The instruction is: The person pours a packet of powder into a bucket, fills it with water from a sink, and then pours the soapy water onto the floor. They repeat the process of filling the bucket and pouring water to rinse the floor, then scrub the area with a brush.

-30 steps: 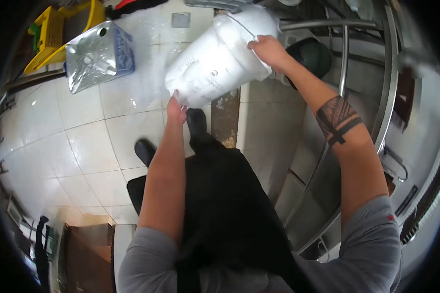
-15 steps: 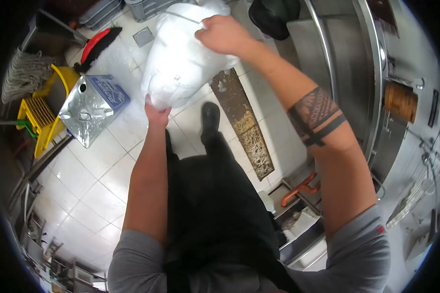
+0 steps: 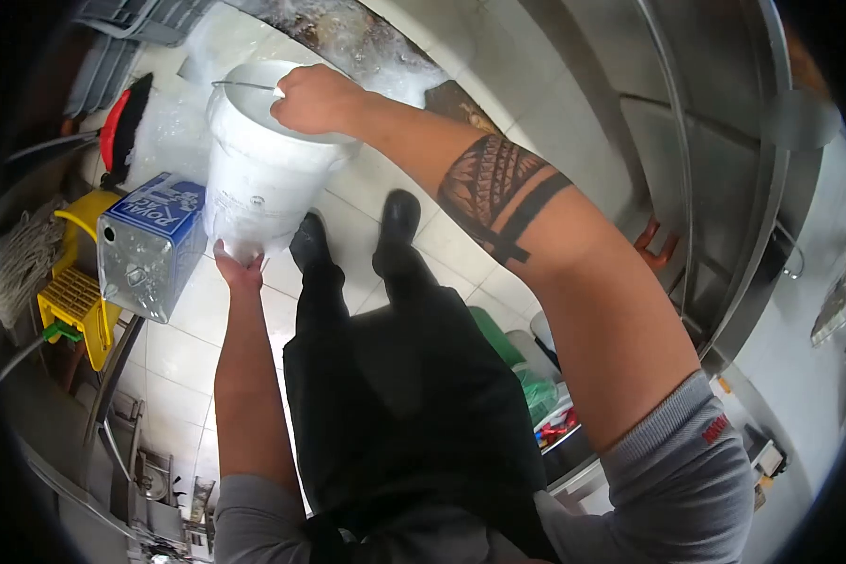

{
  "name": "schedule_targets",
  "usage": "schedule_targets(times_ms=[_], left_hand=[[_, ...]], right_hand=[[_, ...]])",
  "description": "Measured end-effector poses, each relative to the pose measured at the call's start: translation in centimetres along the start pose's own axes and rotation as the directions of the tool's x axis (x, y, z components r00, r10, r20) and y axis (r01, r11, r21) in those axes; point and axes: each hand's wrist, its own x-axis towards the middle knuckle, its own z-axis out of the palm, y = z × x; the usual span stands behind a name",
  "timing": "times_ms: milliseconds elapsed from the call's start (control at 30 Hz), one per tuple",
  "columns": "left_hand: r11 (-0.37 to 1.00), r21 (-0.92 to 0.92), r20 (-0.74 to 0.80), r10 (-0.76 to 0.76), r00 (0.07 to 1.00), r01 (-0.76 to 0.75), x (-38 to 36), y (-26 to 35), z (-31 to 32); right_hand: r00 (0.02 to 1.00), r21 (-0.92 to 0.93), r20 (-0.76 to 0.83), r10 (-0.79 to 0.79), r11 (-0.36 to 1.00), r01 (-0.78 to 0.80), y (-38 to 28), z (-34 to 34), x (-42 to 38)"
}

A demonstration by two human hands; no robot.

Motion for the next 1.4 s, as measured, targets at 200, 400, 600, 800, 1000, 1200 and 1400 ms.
schedule_targets(times_ms=[200, 400, 600, 800, 1000, 1200, 1400], left_hand=[[0.994, 0.105, 0.083, 0.032, 0.996, -0.04, -1.4, -3.5, 7.0], [0.994, 0.097, 0.237, 0.028, 0.971, -0.052, -5.1, -7.7, 15.4], [0.965, 0.261, 0.385, -0.069, 0.92, -0.037, -7.1, -9.4, 20.4], [0.915, 0.4, 0.404, -0.127, 0.906, -0.05, -11.4, -11.3, 23.9], [0.854, 0.494, 0.417, -0.066, 0.906, -0.165, -14.3, -14.5, 27.3], [0.73, 0.609, 0.429, 0.026, 0.903, -0.311, -15.5, -21.5, 30.0], [0.599, 0.696, 0.493, 0.004, 0.87, -0.397, -15.2, -30.8, 33.5]], right_hand=[[0.984, -0.062, -0.171, 0.051, 0.996, -0.062, 7.5, -0.9, -2.3], [0.944, -0.069, -0.268, 0.194, 0.973, -0.219, 15.3, -3.8, -3.3], [0.868, -0.047, -0.44, 0.229, 0.96, -0.277, 20.9, -7.0, -7.7], [0.789, 0.176, -0.545, 0.285, 0.959, -0.224, 21.8, -10.4, -15.8], [0.717, 0.363, -0.481, 0.505, 0.859, -0.362, 27.1, -10.7, -20.7], [0.723, 0.537, -0.358, 0.591, 0.764, -0.358, 37.4, -8.1, -26.7], [0.618, 0.702, -0.413, 0.669, 0.666, -0.252, 46.9, -2.1, -34.9]])
